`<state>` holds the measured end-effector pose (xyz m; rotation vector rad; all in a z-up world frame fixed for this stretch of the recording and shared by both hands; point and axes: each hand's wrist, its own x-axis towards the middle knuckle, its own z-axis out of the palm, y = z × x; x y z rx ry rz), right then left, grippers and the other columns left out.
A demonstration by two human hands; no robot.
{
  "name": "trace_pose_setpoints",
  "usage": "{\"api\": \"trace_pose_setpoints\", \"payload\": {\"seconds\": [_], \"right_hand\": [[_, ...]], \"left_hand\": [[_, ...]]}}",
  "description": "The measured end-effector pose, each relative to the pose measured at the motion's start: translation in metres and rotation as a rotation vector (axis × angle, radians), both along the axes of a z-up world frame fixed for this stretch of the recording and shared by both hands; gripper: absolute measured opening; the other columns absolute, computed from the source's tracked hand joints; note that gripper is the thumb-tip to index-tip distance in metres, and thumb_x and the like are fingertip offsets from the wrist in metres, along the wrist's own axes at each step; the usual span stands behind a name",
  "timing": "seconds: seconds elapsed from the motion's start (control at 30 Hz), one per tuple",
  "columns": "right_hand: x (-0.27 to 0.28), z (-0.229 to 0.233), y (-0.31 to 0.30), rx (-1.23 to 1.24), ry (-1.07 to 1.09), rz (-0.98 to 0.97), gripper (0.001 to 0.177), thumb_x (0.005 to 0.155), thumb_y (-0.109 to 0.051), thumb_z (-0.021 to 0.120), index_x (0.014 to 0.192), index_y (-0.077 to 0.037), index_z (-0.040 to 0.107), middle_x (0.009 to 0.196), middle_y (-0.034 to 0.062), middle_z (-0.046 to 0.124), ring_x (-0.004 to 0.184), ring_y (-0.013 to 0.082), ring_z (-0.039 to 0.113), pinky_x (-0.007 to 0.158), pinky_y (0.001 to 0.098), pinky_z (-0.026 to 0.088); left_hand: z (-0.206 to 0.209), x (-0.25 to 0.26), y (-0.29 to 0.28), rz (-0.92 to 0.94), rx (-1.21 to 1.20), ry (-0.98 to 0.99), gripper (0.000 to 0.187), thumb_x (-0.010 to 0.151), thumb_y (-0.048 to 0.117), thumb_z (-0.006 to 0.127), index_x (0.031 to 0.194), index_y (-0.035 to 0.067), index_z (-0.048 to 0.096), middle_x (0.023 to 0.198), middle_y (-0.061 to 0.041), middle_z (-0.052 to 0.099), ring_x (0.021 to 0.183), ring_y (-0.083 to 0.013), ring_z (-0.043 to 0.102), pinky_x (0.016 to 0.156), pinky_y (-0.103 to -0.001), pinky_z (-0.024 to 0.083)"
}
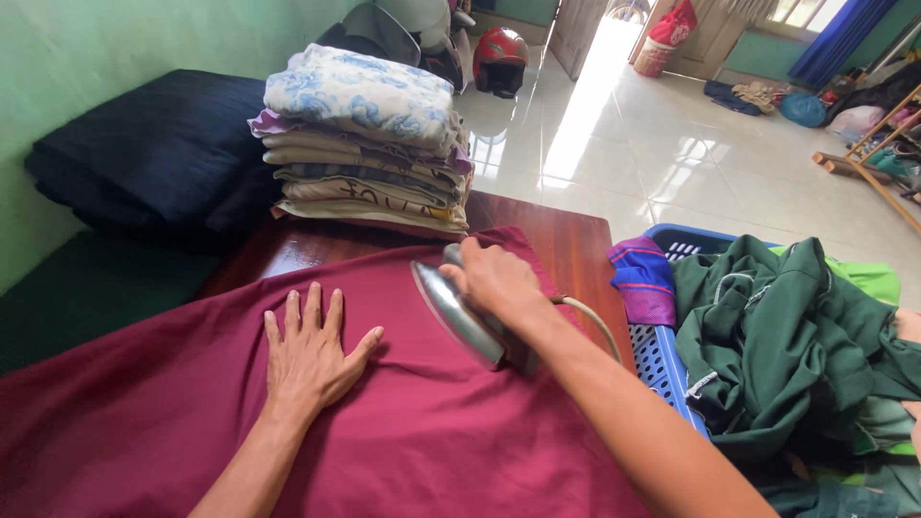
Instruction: Ironing various pieces of clothing on a wooden table
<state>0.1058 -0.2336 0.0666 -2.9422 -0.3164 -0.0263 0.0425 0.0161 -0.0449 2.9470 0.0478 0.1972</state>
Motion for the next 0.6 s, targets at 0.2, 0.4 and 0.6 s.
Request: {"api": "trace_pose_setpoints", "payload": {"seconds": [0.2, 0.4, 0.6], "right_hand": [[0.023, -0.002, -0.057, -0.07, -0.003, -0.148, 0.056, 0.099, -0.055, 0.054, 0.121, -0.003, 0.056, 0.111, 0.0302, 0.069, 0.106, 0.0508, 0.067, 0.089, 0.0603, 0.053], [0.053, -0.006, -0.092, -0.059, 0.032, -0.301, 0.057, 0.1, -0.054, 0.056, 0.124, -0.002, 0.058, 0.121, 0.0302, 0.067, 0.117, 0.0482, 0.064, 0.097, 0.0565, 0.051], [0.069, -0.014, -0.093, -0.004, 0.009, -0.417, 0.058, 0.097, -0.054, 0.059, 0.125, -0.003, 0.059, 0.125, 0.0274, 0.066, 0.121, 0.0461, 0.063, 0.098, 0.0556, 0.051]], "left_hand": [[0.008, -0.007, 0.0, -0.052, 0.005, -0.01, 0.094, 0.085, 0.082, 0.037, 0.158, 0.021, 0.031, 0.166, -0.019, 0.016, 0.152, -0.0435, 0.008, 0.118, -0.065, 0.003], [0.014, -0.008, -0.002, -0.056, 0.028, 0.028, 0.097, 0.083, 0.085, 0.04, 0.157, 0.024, 0.031, 0.165, -0.019, 0.015, 0.151, -0.0436, 0.008, 0.117, -0.064, 0.002], [0.011, -0.009, -0.003, -0.064, 0.009, 0.002, 0.096, 0.082, 0.084, 0.042, 0.157, 0.025, 0.032, 0.165, -0.017, 0.018, 0.152, -0.0424, 0.01, 0.119, -0.063, 0.003]]}}
